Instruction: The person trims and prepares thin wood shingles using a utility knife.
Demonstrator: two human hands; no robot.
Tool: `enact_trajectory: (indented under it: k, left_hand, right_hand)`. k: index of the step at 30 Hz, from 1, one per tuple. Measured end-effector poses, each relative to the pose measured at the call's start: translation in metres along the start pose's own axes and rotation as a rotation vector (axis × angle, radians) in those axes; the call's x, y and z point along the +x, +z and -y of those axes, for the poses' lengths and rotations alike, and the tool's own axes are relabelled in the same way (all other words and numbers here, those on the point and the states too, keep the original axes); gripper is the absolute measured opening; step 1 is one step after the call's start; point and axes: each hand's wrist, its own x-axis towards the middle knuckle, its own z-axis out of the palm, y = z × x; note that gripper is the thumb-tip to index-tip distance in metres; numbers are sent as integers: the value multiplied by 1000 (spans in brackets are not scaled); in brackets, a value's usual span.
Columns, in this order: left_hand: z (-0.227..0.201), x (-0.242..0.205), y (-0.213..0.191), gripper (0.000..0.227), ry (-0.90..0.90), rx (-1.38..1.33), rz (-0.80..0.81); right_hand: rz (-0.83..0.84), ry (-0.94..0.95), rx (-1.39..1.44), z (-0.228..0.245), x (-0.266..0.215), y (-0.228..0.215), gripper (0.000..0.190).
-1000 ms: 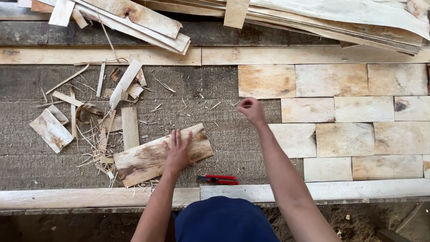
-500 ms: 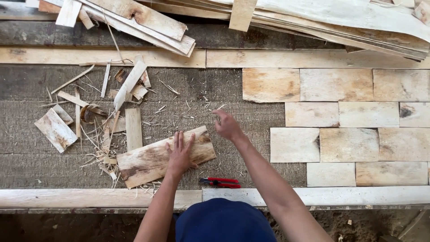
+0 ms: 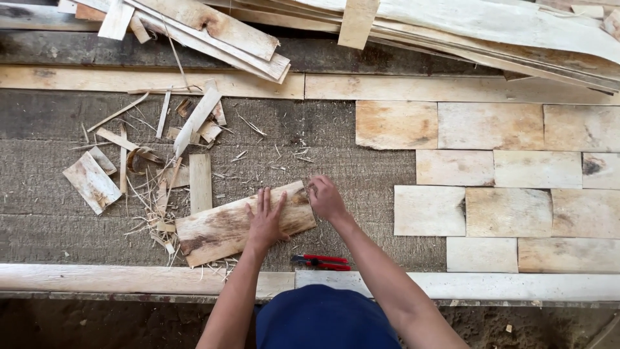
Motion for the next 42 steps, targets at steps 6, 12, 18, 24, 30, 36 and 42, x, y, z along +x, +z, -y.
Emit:
enact_trajectory:
  k: [6,12,18,24,30,36,42]
  left_hand:
    - [-8,-1,-2,137,30,-61,-33]
    - [-59,-16,-38,133,198,-69,-51]
    - [-88,-14,-42,117,294,-143,-130]
    - [-38,-20,-2,87,-87,-258,-257]
    - [27,-16,68,90,-374,-349,-363]
    - [55,-12,97,90,-486,-367,-357]
    - [67,2,130,81,-419,-485,-380]
  right_hand:
    - [73,259,196,-29,-58,12,27]
    - [63,528,493,34,-106,-59,46]
    - [-220,519,598,37,-139,-100,51]
    - [-336,590,330,-91,-143,-75,37]
    - [-373,610,201,-127,-159,-84,25]
    - [-257,607,181,-112,-165,-70,28]
    - [-224,603,191,-133,-166,-48,33]
